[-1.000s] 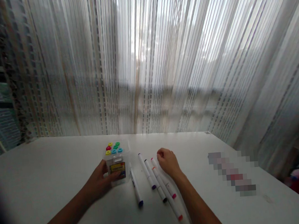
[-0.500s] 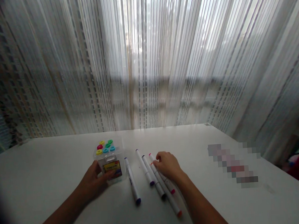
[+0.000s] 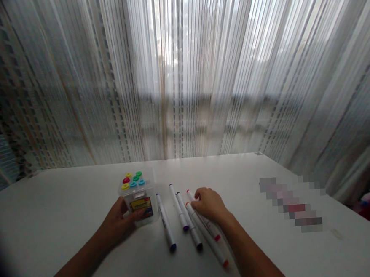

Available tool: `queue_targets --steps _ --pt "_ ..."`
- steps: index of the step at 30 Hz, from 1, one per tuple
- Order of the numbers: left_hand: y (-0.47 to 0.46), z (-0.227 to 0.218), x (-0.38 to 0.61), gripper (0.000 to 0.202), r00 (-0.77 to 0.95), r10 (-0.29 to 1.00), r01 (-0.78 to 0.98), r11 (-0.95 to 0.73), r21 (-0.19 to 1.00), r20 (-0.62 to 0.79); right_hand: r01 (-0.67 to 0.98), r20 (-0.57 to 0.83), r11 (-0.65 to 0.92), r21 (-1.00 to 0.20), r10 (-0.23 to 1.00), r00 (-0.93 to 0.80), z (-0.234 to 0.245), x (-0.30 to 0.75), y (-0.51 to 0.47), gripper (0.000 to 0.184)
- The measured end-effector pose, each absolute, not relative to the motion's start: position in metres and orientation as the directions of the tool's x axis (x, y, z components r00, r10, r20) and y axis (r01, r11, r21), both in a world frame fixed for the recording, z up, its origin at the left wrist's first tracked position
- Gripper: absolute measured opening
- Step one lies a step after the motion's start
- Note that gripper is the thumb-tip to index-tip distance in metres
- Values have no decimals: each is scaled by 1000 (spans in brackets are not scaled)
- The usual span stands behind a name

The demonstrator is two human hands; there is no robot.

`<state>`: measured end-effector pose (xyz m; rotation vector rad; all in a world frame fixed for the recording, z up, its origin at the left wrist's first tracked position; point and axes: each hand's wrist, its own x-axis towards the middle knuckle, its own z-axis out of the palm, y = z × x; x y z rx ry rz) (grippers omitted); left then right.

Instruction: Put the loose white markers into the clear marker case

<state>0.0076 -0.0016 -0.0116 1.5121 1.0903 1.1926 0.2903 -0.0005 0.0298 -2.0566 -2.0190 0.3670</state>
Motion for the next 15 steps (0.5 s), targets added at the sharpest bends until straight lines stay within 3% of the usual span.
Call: queue_targets --steps 5,10,15 --pt "-1 -12 7 68 148 972 112 -199 974 181 949 -19 -17 -315 1000 11 29 289 -1 20" --pt "-3 -9 8 67 142 976 111 -184 977 168 959 -13 -8 -284 1000 5 28 288 -2 12" --pt "-2 -11 8 63 151 973 104 -190 976 174 940 8 24 -340 1000 -23 31 290 -2 6"
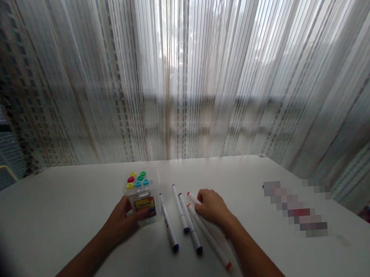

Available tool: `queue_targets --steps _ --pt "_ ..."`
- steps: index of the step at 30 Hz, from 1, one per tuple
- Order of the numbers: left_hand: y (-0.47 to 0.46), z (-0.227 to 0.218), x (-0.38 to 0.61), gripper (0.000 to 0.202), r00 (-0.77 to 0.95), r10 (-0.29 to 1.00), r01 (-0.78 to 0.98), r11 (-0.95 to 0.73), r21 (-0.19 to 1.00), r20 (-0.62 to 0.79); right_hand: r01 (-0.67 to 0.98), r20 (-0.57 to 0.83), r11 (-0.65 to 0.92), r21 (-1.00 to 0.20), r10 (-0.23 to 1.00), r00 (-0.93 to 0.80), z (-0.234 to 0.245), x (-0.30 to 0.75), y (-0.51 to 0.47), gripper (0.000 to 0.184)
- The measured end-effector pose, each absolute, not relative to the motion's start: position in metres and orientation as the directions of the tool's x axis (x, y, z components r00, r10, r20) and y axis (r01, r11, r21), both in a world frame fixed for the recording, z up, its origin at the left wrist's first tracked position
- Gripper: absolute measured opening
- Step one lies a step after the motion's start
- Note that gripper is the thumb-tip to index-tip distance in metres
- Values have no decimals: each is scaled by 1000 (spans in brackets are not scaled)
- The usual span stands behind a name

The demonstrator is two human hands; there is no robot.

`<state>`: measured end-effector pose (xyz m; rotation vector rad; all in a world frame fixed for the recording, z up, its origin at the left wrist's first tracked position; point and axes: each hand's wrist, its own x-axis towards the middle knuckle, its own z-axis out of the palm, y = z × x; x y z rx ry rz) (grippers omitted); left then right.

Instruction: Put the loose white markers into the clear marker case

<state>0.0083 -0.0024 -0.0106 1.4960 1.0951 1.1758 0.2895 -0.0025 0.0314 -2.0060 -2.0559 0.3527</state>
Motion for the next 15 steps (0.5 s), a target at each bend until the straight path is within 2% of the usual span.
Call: queue_targets --steps 3,6,9,13,15 --pt "-1 -13 8 62 175 967 71 -200 977 186 896 74 70 -438 996 -41 32 292 0 6" --pt "1 -17 7 60 190 962 58 -212 976 197 787 186 141 -601 982 -34 32 296 3 10" --pt "3 -21 6 59 200 955 47 -234 971 220 638 288 226 -736 958 -8 34 298 2 31" --pt "4 -22 7 59 202 950 30 -251 968 240 428 367 316 -847 929 40 48 296 -4 61" --pt "4 -21 7 60 206 947 31 -258 966 247 317 411 369 -874 909 75 63 291 -8 67"
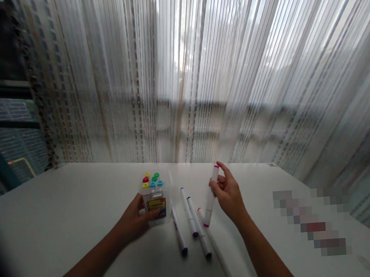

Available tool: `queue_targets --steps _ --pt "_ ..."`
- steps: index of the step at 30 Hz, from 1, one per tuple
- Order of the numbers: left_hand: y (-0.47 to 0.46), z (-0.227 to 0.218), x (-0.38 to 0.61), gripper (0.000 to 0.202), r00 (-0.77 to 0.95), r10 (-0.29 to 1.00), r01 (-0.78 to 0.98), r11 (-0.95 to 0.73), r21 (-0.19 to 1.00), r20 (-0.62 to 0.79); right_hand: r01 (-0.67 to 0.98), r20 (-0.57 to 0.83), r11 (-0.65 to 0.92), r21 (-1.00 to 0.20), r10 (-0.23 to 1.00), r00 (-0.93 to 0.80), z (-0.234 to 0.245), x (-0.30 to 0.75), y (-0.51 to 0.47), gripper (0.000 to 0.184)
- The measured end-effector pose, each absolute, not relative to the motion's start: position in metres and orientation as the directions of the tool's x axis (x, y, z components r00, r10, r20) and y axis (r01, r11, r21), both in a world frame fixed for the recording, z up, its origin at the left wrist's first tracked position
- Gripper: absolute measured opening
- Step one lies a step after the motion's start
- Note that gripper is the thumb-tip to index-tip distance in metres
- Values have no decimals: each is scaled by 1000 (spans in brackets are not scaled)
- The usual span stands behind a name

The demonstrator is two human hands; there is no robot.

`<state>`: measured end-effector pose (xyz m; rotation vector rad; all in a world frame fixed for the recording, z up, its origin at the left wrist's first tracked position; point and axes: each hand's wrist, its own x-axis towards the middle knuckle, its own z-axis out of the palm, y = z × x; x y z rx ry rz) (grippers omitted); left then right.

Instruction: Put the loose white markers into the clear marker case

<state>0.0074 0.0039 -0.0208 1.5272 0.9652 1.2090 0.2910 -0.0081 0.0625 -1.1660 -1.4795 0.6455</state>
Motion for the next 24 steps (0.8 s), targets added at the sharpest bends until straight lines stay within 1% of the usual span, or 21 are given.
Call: queue_targets --steps 2,5,8,11,13,15,18,20,22,24 --pt "3 -19 8 60 212 944 33 -265 964 252 255 486 449 -856 868 104 84 283 -12 64" --pt "3 -17 9 58 217 942 37 -269 963 255 244 630 596 -765 771 95 123 265 -17 50" --pt "2 -16 10 61 211 942 47 -276 960 260 255 764 732 -632 643 47 160 241 -18 41" --pt "2 -14 11 63 215 938 51 -289 956 272 281 825 803 -525 562 -63 180 216 -9 37" --pt "1 -10 12 62 222 935 64 -296 953 276 317 815 809 -495 559 -154 181 202 1 34" --pt "-1 -6 12 60 226 933 75 -304 950 281 362 771 787 -499 594 -230 175 190 10 26" --pt "-3 -1 14 60 218 932 72 -312 947 290 404 661 731 -550 677 -325 158 179 17 11" --pt "-4 1 15 59 212 931 71 -319 945 299 417 587 695 -586 719 -373 147 176 17 4" --pt "-5 4 15 56 217 926 68 -329 942 308 446 521 667 -597 745 -417 140 174 15 4" --pt "-5 6 14 53 233 919 61 -340 939 318 502 461 647 -574 762 -456 138 174 13 7"
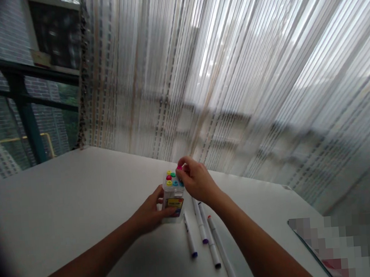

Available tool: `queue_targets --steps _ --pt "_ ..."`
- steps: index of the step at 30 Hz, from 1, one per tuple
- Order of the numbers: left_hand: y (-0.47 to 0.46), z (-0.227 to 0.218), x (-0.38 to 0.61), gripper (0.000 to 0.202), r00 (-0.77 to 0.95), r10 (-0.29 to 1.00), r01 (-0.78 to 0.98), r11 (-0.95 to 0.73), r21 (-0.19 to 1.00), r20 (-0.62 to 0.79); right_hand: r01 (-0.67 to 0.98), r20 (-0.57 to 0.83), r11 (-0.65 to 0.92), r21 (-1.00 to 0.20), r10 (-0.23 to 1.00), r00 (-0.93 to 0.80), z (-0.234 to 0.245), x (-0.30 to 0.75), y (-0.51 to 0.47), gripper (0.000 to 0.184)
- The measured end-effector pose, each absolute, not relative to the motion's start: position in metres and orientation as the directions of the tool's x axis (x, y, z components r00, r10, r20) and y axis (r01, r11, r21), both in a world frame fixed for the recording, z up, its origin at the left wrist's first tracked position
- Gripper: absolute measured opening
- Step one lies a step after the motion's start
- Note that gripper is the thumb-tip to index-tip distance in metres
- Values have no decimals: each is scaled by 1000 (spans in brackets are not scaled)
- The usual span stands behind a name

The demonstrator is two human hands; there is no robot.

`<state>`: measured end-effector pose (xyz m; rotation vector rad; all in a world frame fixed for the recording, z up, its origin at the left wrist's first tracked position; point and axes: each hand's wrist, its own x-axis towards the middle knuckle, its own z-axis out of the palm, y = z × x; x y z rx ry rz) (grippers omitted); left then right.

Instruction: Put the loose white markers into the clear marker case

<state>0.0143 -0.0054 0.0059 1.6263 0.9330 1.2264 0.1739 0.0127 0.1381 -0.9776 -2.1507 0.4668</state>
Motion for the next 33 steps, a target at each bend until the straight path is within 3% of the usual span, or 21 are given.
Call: queue_targets --steps 6,11,21,33 --pt "-5 6 13 52 230 915 75 -357 931 332 689 358 604 -400 795 -490 145 171 8 14" --pt "-3 2 13 56 229 925 83 -330 940 304 705 323 608 -366 793 -516 147 170 8 20" --pt "1 -6 13 61 226 927 56 -321 946 301 705 470 632 -321 753 -461 152 179 10 22" --pt "-1 -5 14 58 229 927 30 -313 949 298 848 294 522 -90 828 -478 172 169 3 26"
